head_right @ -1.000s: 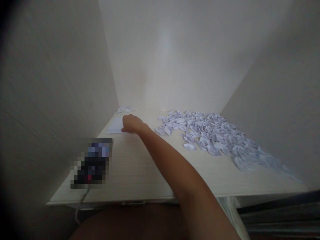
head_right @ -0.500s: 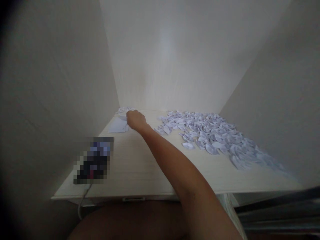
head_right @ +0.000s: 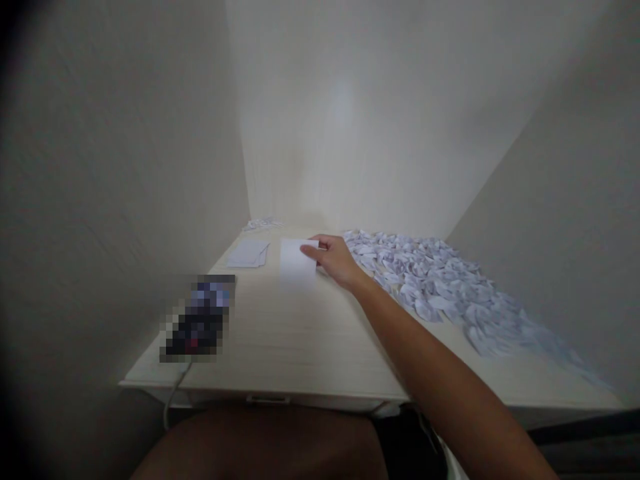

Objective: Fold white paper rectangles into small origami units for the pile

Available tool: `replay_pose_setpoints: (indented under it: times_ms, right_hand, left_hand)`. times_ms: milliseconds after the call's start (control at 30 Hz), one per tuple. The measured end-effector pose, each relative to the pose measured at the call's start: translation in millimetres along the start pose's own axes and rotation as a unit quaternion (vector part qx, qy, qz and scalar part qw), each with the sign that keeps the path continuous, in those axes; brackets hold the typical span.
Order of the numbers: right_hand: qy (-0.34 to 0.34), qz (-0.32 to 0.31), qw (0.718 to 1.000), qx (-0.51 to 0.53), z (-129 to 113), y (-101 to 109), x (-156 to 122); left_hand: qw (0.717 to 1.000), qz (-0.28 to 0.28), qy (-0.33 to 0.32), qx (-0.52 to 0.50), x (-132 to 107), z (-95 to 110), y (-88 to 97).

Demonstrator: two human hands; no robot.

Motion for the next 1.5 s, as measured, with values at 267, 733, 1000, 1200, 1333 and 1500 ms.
replay_pose_setpoints:
  times_ms: [267,733,1000,1200,1333,1500]
  right_hand:
    - [-0.033,-0.041,0.998,0.034,30,3,-23]
    - [-0.058,-0.093,0.986,0.126,34,3,-30]
    - [-0.032,-0.115,0.99,0.081,24,-7,-41]
    - [-0.022,-0.177,0.981,0.076,20,-12,-44]
    - [-0.02,-0.212,0.974,0.081,19,-14,-47]
    - [-0.03,-0.213,0.971,0.104,19,-13,-47]
  left_hand:
    - [0.853,0.026,0.252,-0.457,-25,-52,-32.6]
    - [0.546,0.09,0.605,-0.572,-99,-80,-99.0]
    - [0.458,0.174,0.666,-0.563,-98,-91,-94.2]
    - [0.36,0.253,0.709,-0.551,-101,-89,-97.2]
    - [0.297,0.272,0.725,-0.558,-103,-87,-102.1]
    - [0.264,0.273,0.738,-0.557,-105,-86,-104.7]
Point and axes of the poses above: each hand's wrist, its own x-axis towards the middle knuckle, its own y-axis out of the back of the hand, z = x × y, the point moved 4 cm from there along x, towards the middle knuckle, and after that the axes turned 9 degrees about -y, right-handed, at the moved point
